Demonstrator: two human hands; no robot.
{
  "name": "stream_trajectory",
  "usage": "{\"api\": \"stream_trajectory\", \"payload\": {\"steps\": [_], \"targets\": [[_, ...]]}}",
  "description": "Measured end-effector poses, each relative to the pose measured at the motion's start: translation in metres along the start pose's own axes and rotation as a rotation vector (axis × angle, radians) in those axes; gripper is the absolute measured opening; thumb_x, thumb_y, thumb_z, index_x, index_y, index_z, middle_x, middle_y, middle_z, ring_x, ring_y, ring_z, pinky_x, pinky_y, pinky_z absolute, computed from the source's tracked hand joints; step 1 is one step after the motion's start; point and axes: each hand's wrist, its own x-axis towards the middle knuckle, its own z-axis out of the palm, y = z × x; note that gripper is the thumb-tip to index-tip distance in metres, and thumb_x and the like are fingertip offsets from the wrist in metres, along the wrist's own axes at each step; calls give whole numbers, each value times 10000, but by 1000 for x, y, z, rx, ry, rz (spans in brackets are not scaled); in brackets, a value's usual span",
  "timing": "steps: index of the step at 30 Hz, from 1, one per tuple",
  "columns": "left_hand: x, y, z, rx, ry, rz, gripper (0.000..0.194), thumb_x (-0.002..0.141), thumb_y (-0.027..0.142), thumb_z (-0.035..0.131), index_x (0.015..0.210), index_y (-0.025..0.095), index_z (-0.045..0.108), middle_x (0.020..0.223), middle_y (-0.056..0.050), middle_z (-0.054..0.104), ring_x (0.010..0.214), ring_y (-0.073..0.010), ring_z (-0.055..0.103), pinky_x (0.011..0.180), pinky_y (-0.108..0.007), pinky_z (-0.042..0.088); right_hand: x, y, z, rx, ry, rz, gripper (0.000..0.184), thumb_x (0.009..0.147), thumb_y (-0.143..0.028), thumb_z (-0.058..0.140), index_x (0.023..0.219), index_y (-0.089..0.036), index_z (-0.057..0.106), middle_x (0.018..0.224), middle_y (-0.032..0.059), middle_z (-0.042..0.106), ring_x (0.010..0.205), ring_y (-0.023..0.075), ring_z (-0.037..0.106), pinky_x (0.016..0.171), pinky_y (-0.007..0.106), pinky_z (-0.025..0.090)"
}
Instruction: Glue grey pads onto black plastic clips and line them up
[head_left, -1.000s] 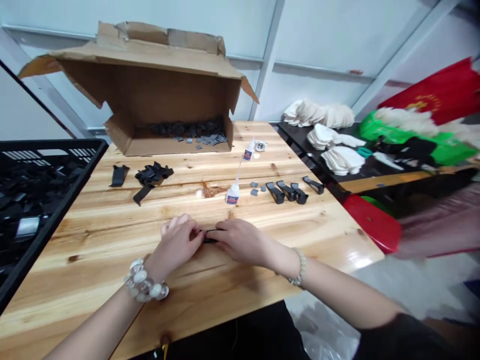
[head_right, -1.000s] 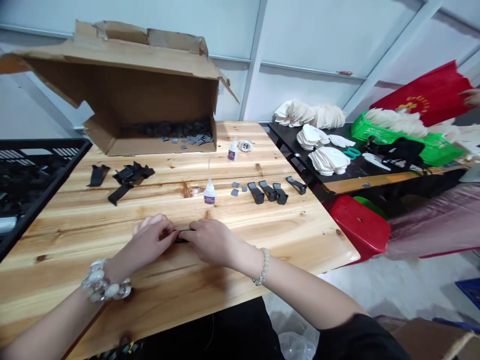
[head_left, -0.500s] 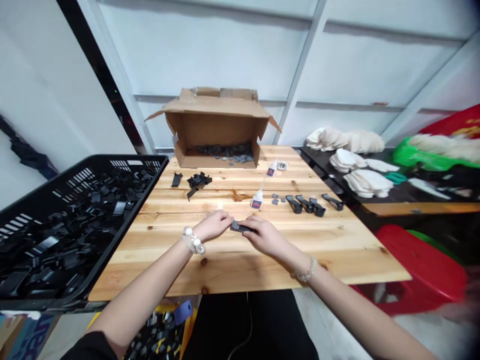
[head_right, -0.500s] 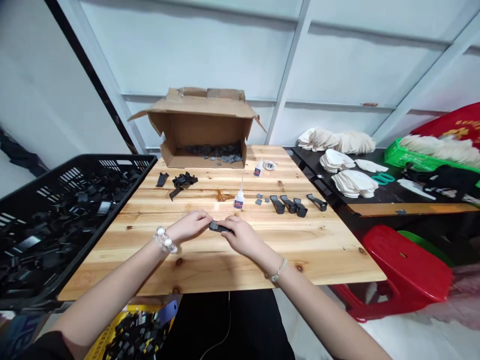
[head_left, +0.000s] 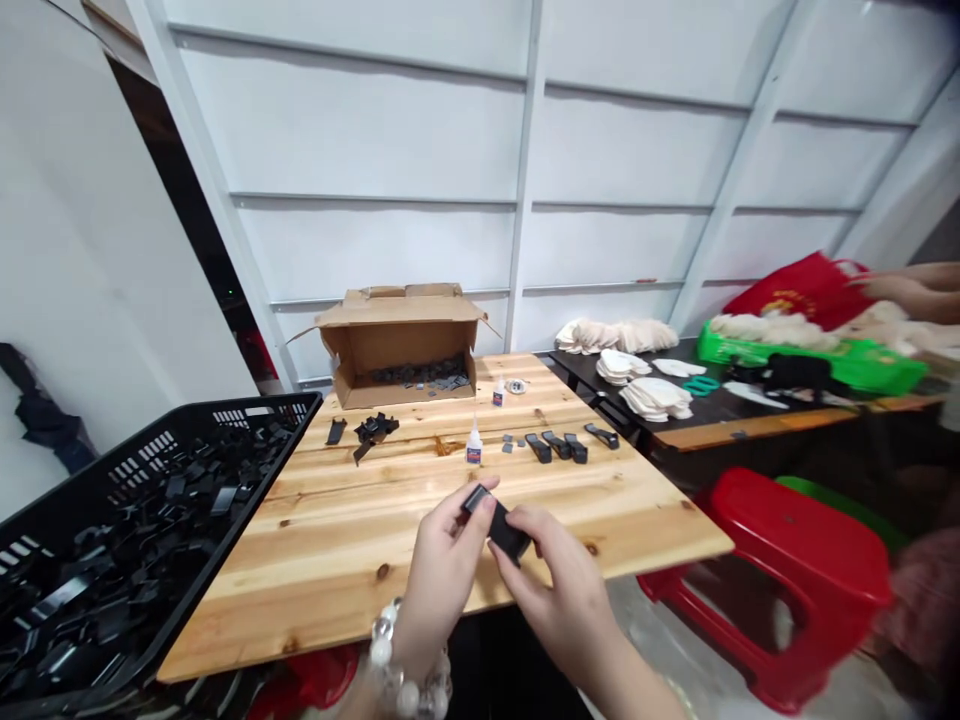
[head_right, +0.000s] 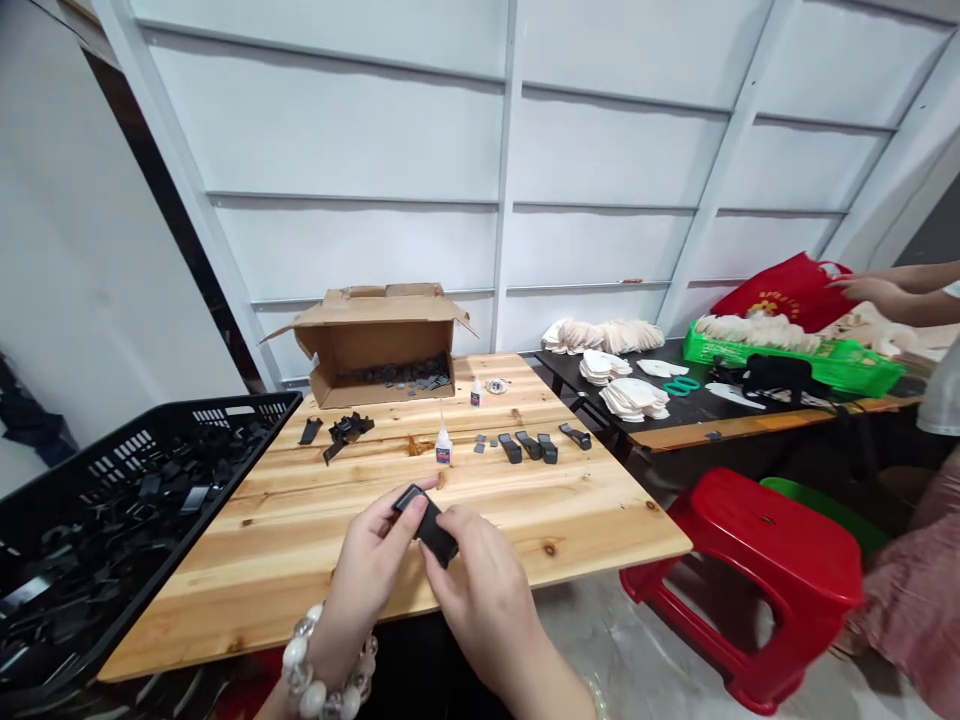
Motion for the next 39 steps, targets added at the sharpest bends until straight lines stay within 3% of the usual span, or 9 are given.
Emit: {"api": "stream_trajectory", "payload": {"steps": [8,14,24,31,39], "targets": [[-30,9,31,-23,127,55,330,852,420,590,1025,168,713,1075,-80,716,1006,-206,651,866,-262,509,-20,-1,-25,-80,102,-61,174,895,-223,558,1059,-166,560,916,86,712,825,177,699,753,262,577],[-52,3,45,-48,255,78,346,864,441,573,1010,154,701,1015,-84,707,966,-201,635,884,-279,482,-33,-12,-30,13,111,-28,171,882,-211,583,1046,-164,564,917,86,707,816,166,691,747,251,572],[-75,-2,45,-50,330,121,334,887,443,542,1006,162,678,914,-52,691,803,-145,617,714,-216,487,-49,-30,-30,101,69,29,214,868,-182,599,1076,-182,549,969,74,692,884,165,677,791,251,553],[-62,-8,32,-56,254,69,354,842,463,597,981,155,705,978,-83,704,903,-188,627,810,-260,484,-47,-24,-20,93,50,65,229,857,-164,605,1075,-200,546,963,55,693,878,163,677,777,253,547],[-13,-40,22,-266,242,-55,356,760,455,687,904,130,708,819,-47,663,758,-143,580,690,-218,464,-30,6,15,111,-8,120,167,870,-162,567,1029,-206,545,906,56,685,815,170,677,703,257,553]]}}
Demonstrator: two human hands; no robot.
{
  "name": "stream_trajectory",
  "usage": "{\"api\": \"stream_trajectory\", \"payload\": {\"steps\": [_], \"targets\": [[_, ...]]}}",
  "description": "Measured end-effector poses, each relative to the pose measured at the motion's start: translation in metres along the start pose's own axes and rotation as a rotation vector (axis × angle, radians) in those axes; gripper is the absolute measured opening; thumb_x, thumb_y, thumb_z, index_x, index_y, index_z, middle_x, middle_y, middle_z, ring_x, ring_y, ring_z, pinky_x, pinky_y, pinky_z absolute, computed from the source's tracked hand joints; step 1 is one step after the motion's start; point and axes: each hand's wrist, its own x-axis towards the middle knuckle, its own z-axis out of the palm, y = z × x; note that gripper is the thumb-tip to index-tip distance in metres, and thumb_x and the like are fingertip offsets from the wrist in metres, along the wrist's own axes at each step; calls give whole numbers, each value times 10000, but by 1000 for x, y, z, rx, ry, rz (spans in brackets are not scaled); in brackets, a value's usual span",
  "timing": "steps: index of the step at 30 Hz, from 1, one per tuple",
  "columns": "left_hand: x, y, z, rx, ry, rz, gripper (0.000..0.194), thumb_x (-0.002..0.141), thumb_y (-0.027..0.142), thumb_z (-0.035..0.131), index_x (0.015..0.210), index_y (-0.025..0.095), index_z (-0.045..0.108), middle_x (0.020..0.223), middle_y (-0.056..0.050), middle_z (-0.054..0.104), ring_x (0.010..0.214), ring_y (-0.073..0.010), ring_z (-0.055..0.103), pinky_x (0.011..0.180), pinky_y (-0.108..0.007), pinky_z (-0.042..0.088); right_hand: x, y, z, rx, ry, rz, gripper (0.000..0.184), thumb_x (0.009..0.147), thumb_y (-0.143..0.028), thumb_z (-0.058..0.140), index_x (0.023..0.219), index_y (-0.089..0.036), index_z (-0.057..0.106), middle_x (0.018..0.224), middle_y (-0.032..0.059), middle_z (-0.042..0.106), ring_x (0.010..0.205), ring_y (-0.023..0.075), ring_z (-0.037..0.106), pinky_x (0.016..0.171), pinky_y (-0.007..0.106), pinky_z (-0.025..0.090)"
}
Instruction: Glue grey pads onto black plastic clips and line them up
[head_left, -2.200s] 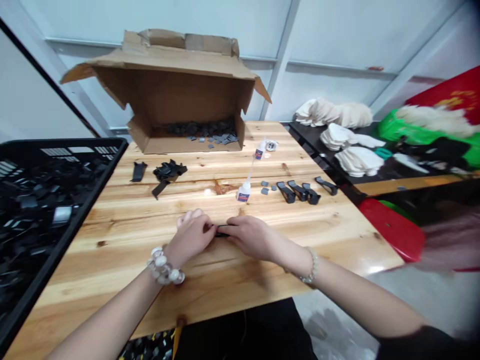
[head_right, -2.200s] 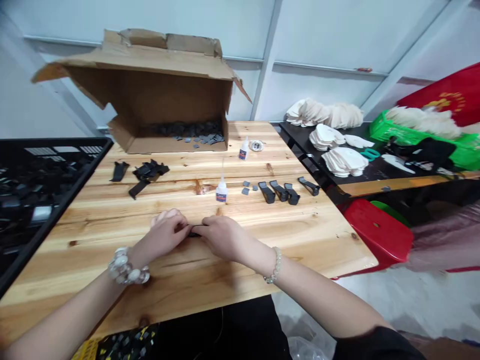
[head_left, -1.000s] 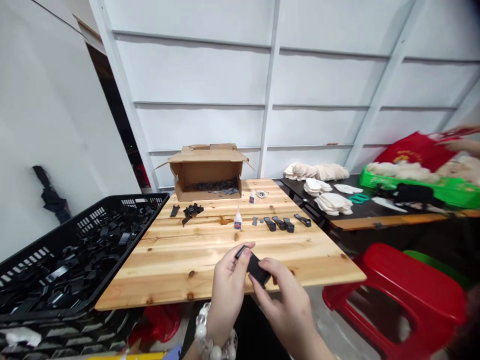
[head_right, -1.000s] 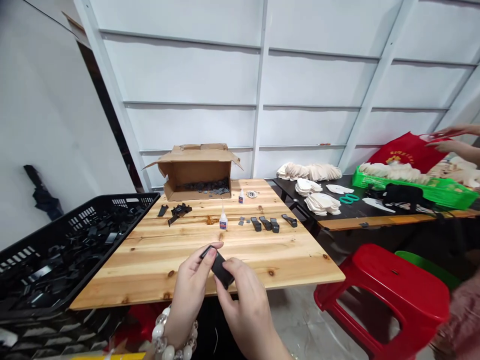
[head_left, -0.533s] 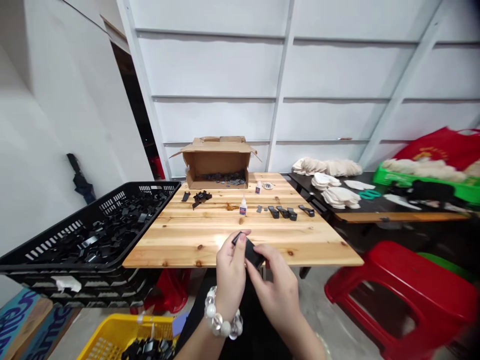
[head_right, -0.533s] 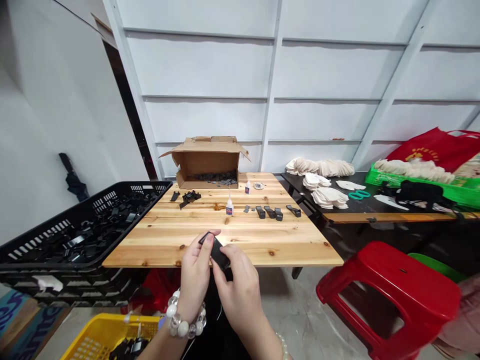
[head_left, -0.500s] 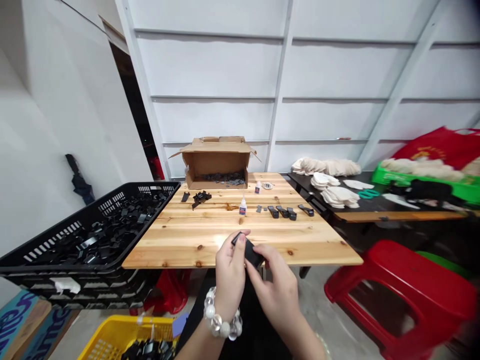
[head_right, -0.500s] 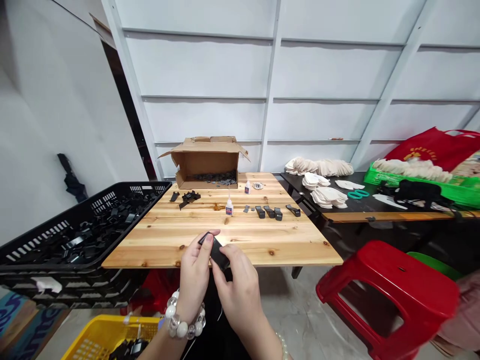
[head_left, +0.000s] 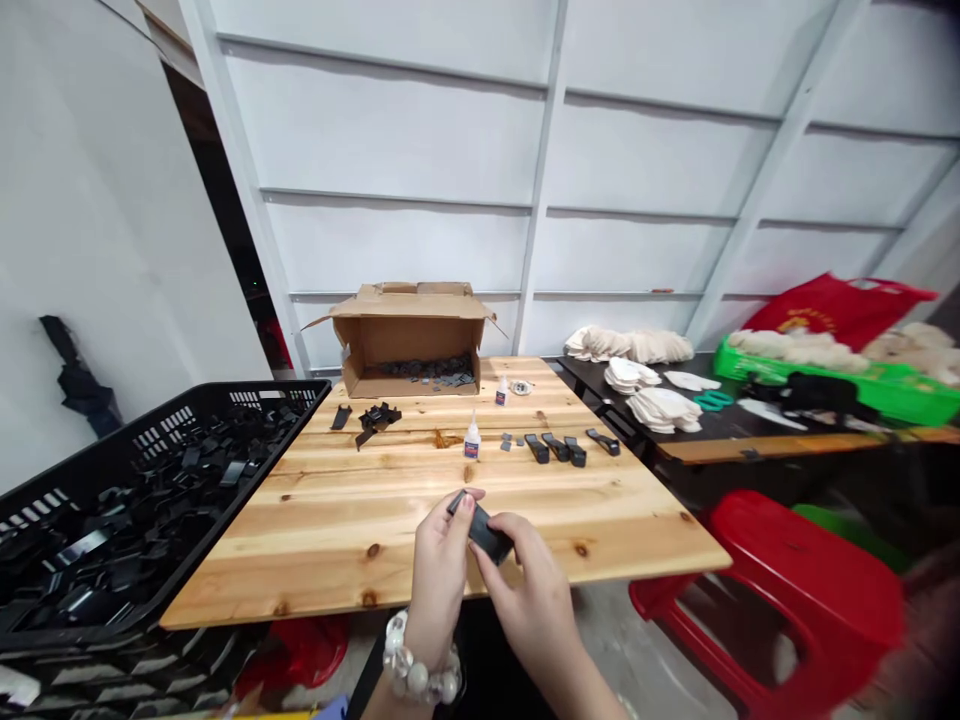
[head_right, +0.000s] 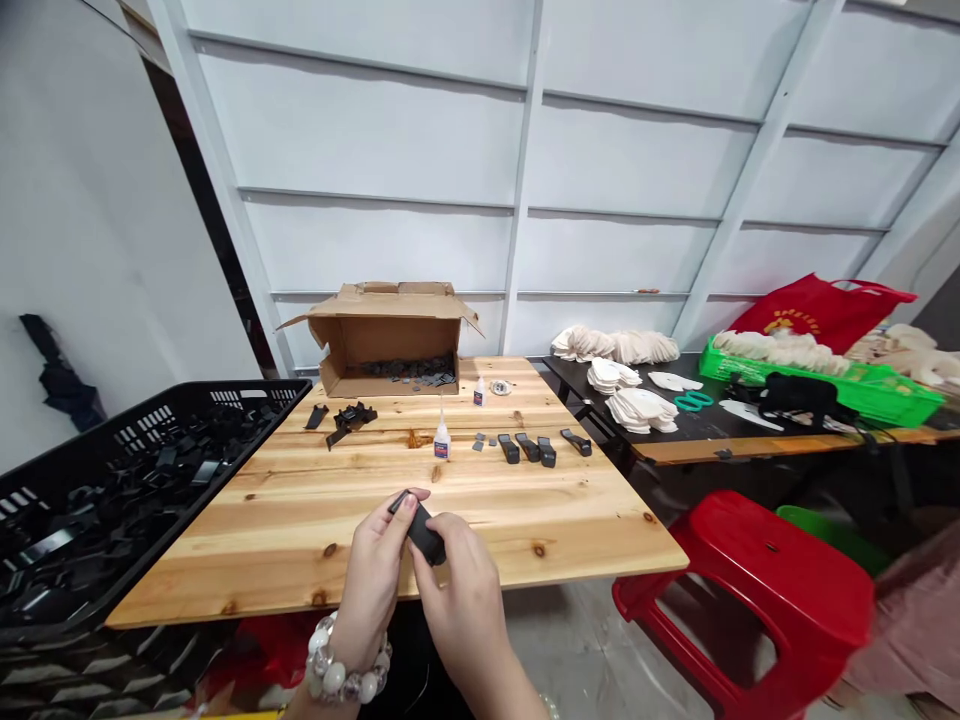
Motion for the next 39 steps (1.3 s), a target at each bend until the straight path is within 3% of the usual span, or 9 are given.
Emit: {"api": "stream_trajectory", "payload": {"steps": [7,15,32,39], "targets": [[32,-24,-12,-37,-26,-115,369,721,438,733,911,122,710,853,-60,650,783,-147,573,722,-239,460,3,33,28,-38,-6,32,135,866,-186,560,1000,-186,561,879,65,696,795,178,685,700,274,565],[56,-42,-6,-53,-13,-111,365,745,456,699,900,126,700,802,-43,633,758,-150,568,710,-244,460,13,47,40,-94,32,54,128,864,-200,558,988,-183,582,858,69,707,782,189,693,683,294,573],[58,-60,-2,-28,132,-115,340,837,440,609,999,151,682,947,-52,681,909,-177,605,824,-260,461,18,50,45,-28,-90,216,181,826,-161,595,1003,-194,599,916,73,697,839,201,672,729,304,557],[62,-53,-1,81,7,-188,451,826,491,600,1117,150,649,983,-60,682,945,-189,610,823,-255,473,17,56,47,11,-57,201,159,818,-153,592,972,-194,594,861,48,685,764,165,651,674,272,547]]}}
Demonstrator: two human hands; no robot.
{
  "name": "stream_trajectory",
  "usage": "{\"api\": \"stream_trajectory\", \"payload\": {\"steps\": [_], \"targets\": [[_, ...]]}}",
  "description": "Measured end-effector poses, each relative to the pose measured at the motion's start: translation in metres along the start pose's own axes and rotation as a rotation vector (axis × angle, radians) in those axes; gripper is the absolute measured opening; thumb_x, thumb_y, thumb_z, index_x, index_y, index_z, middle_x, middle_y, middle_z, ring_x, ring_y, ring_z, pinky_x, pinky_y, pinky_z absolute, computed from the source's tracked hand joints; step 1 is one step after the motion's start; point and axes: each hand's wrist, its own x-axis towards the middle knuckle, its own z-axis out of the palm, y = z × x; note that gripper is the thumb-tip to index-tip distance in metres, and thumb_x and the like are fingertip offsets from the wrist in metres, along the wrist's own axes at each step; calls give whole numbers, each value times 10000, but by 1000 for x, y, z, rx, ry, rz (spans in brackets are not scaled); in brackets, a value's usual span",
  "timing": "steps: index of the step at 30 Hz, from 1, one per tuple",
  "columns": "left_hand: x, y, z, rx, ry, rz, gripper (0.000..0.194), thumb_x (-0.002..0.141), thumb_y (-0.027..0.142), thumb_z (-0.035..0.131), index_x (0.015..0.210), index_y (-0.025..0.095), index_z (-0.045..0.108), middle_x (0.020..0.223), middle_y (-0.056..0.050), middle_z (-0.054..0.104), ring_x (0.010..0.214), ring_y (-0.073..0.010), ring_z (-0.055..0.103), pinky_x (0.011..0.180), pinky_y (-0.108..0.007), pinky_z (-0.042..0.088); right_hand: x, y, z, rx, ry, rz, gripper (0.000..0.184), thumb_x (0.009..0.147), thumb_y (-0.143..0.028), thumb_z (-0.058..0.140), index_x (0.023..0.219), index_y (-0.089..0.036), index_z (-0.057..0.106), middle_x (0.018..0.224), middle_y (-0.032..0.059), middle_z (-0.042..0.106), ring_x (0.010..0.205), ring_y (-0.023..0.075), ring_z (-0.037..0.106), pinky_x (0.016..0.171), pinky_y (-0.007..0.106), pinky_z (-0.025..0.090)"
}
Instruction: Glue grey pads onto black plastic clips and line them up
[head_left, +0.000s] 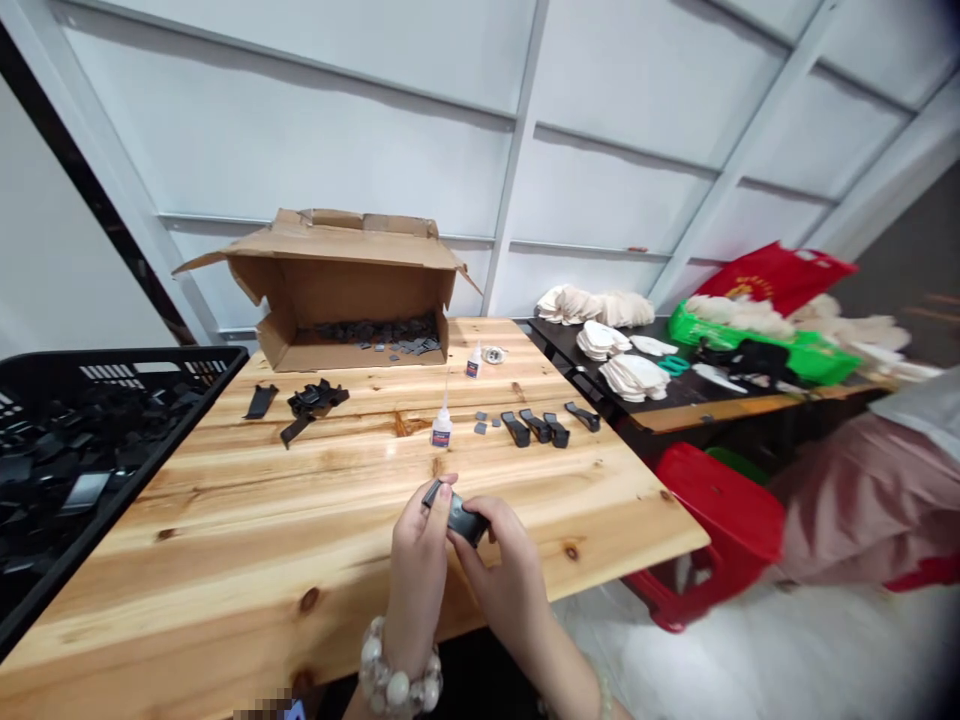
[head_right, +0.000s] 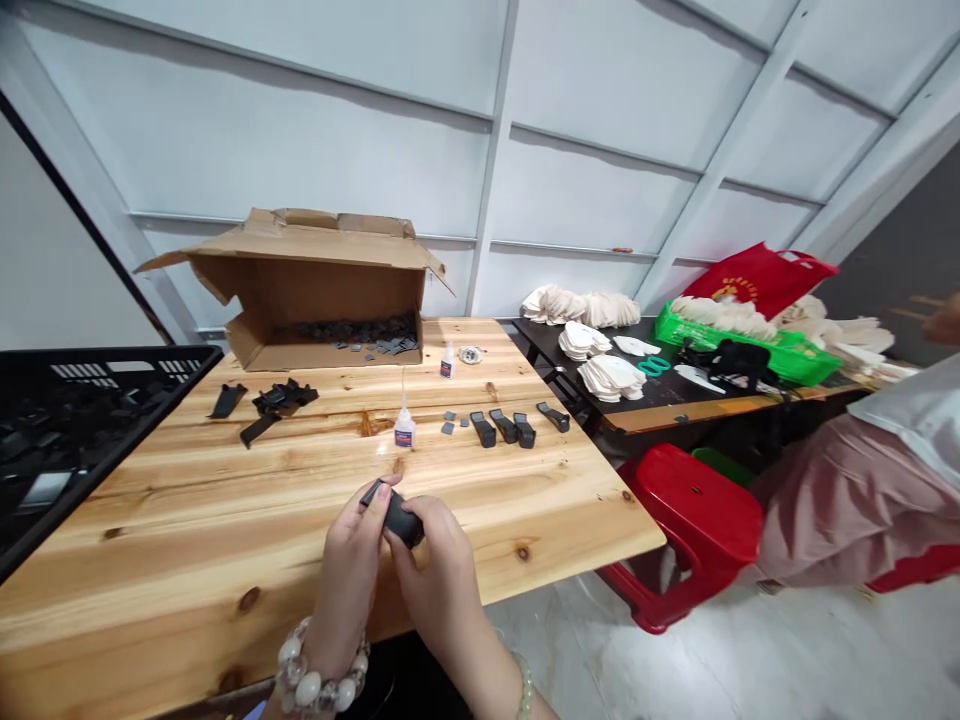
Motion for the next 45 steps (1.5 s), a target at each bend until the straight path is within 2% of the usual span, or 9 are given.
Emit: {"api": "stream_trajectory", "payload": {"steps": [5,9,14,19,23,27,32,37,45], "targets": [[-4,4,-10,90,-125,54,592,830,510,588,1306,168,507,965,-55,690,859,-175,635,812,-268,491,13,31,-18,-23,78,140,198,827,-288,622,990,-176,613,841,62,687,643,147,599,593,269,521],[-16,6,-48,312,-7,62,405,785,560,610,911,183,685,890,-66,695,876,-217,625,837,-290,479,55,104,-73,-278,190,367,321,850,-388,550,1049,-146,620,1000,119,693,759,181,629,686,315,521],[-30,20,-92,492,139,111,457,848,614,467,664,216,594,679,-14,587,759,-199,555,757,-265,452,101,185,-116,-427,98,511,260,696,-245,643,899,-91,693,847,176,713,738,260,641,718,383,478],[-19,42,-114,585,67,191,485,874,582,425,577,207,502,582,-4,509,603,-166,493,610,-247,421,112,199,-110,-443,-32,523,159,643,-230,645,754,-134,705,784,186,711,779,324,648,745,420,441],[24,70,-143,781,76,276,358,884,477,448,682,199,549,673,-18,595,674,-176,565,661,-255,442,125,187,-112,-394,-75,508,158,622,-285,641,703,-159,688,767,174,703,815,368,634,763,466,421],[95,86,-172,1018,231,240,102,828,265,577,889,183,576,928,-50,645,862,-199,597,788,-295,453,137,155,-86,-182,-121,483,251,654,-382,635,796,-185,699,871,128,718,891,330,634,819,444,436],[158,75,-180,1127,309,139,241,847,283,644,1025,129,594,1072,-78,617,1007,-218,588,894,-413,471,132,109,5,201,-284,473,259,591,-343,748,798,-195,698,785,81,714,741,238,645,683,347,490],[159,66,-174,1084,190,146,215,908,316,577,1011,131,613,1011,-56,642,921,-181,623,838,-390,515,117,102,72,459,-340,504,288,532,-270,790,759,-167,645,709,41,664,635,173,587,606,305,463],[123,25,-119,980,-238,252,216,865,180,514,1057,132,599,946,-75,705,799,-158,667,700,-252,511,110,103,66,804,-292,566,368,639,-457,741,763,-210,498,661,-52,534,545,86,458,525,231,374]]}}
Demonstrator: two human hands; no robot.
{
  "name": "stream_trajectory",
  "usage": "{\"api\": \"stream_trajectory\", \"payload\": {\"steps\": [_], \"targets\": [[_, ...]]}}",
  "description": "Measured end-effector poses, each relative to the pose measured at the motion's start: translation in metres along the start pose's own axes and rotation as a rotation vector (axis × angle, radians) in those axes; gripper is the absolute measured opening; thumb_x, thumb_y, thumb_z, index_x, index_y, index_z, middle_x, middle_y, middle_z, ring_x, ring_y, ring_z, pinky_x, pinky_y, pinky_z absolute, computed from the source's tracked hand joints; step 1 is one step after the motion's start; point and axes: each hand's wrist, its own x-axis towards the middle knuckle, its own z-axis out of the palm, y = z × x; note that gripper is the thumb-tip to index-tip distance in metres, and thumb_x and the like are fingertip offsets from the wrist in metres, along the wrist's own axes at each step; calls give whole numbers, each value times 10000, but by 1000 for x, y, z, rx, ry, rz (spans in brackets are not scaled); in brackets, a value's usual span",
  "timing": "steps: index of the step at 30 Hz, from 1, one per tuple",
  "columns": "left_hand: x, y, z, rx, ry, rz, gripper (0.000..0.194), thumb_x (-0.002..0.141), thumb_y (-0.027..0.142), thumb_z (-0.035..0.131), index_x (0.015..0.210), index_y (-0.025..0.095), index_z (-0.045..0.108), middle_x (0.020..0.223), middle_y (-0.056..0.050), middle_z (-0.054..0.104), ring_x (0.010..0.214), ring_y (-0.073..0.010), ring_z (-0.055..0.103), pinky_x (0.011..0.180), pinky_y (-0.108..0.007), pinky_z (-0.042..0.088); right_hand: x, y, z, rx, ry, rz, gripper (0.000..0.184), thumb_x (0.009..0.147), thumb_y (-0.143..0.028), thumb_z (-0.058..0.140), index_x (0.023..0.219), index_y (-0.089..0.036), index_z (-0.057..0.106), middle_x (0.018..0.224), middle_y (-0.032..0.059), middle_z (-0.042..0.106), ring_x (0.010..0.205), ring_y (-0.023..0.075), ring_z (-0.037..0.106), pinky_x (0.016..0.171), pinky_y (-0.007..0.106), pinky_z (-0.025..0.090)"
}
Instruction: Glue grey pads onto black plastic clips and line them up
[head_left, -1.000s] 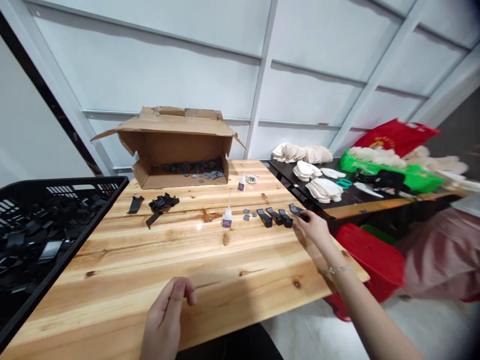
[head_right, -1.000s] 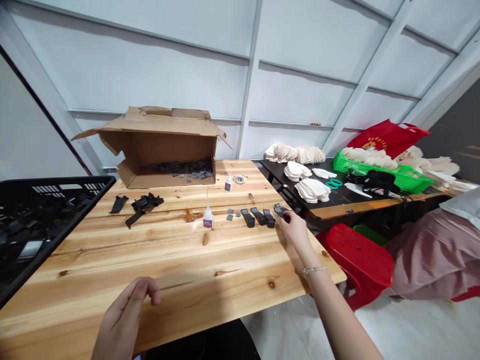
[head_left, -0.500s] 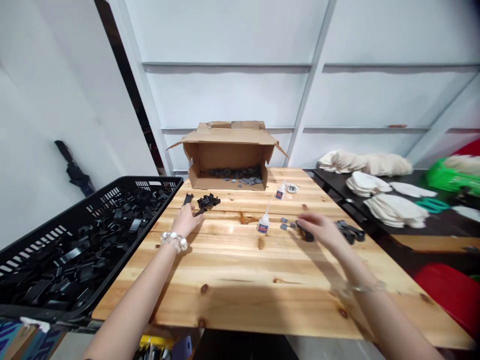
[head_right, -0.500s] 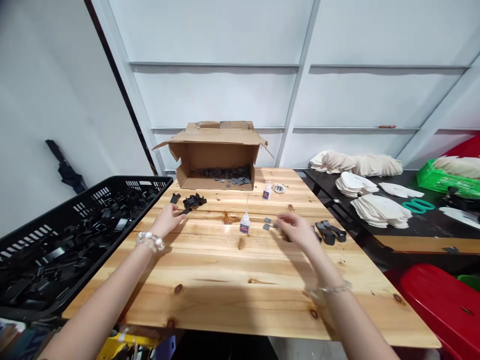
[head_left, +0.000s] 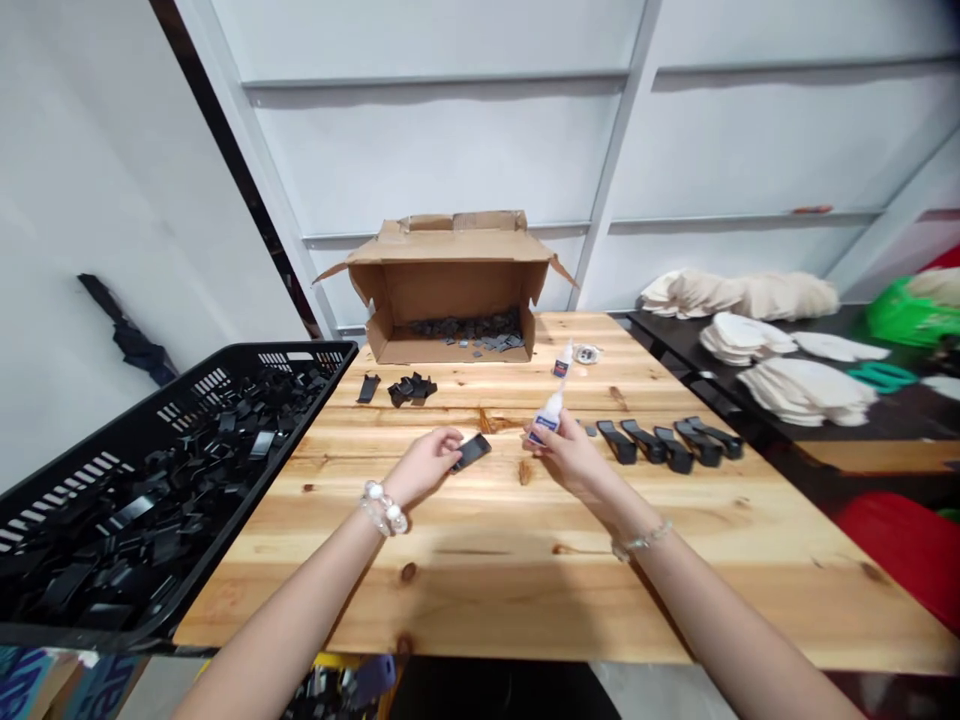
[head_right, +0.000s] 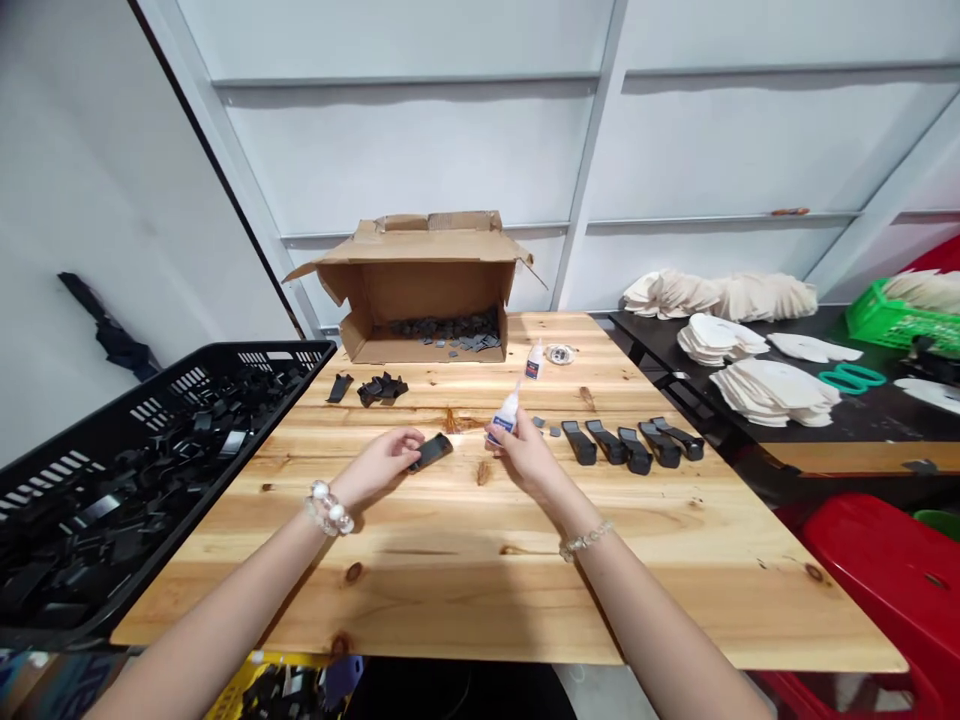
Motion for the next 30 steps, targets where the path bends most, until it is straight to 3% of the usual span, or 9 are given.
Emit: {"api": "stream_trajectory", "payload": {"steps": [3,9,11,13,15,17,22,26,30], "targets": [[-14,11,12,59,-44,80,212,893,239,473,1032,168,616,952,-64,693,847,-180,648,766,-285,489,-2,-14,-7,7,32,7,348,632,-413,786,752,-202,536,615,-53,530,511,77,438,485,212,340],[-29,25,0,205,-155,188,272,911,302,462,1120,217,615,755,-19,677,697,-198,623,697,-318,476,-3,-38,-22,94,113,-7,330,672,-438,774,795,-190,594,663,-22,613,487,50,415,450,180,317],[-27,26,-1,224,-189,258,320,907,217,442,1190,244,591,993,-44,694,924,-212,631,839,-334,471,-3,-42,-25,156,125,3,333,683,-462,757,774,-193,583,631,-23,603,475,54,418,442,180,328],[-25,27,0,302,-239,397,460,870,101,425,1272,292,545,1313,-42,570,1237,-236,479,1030,-381,369,-2,-43,-28,216,133,24,327,675,-450,762,754,-190,580,589,-27,580,461,58,422,431,180,336],[-22,29,1,438,-312,557,553,830,44,434,1296,328,526,1437,-19,455,1352,-256,337,1098,-424,282,0,-44,-32,273,151,43,318,662,-423,776,745,-185,581,573,-26,574,453,58,430,419,175,342],[-19,35,1,581,-359,637,493,847,76,447,1267,315,546,1356,-44,523,1262,-252,433,1053,-423,326,2,-43,-36,336,184,52,303,660,-398,778,749,-184,583,574,-27,577,457,57,445,416,164,354],[-10,64,-10,770,-480,563,209,879,360,544,1012,234,647,932,-52,664,893,-226,606,821,-352,424,4,-49,-47,480,271,65,254,681,-356,753,761,-184,583,564,-29,583,468,53,463,431,145,391],[36,78,-25,630,-575,343,532,707,683,628,1000,239,650,800,-13,682,693,-192,616,626,-270,420,1,-57,-48,555,321,84,215,692,-320,740,763,-172,602,554,-23,577,470,59,467,432,155,403],[132,60,-38,591,-291,114,589,874,609,455,1285,192,511,1143,-108,658,957,-229,633,782,-293,456,2,-57,-42,604,420,25,205,678,-302,754,764,-182,612,629,-19,598,513,71,500,413,169,375]]}}
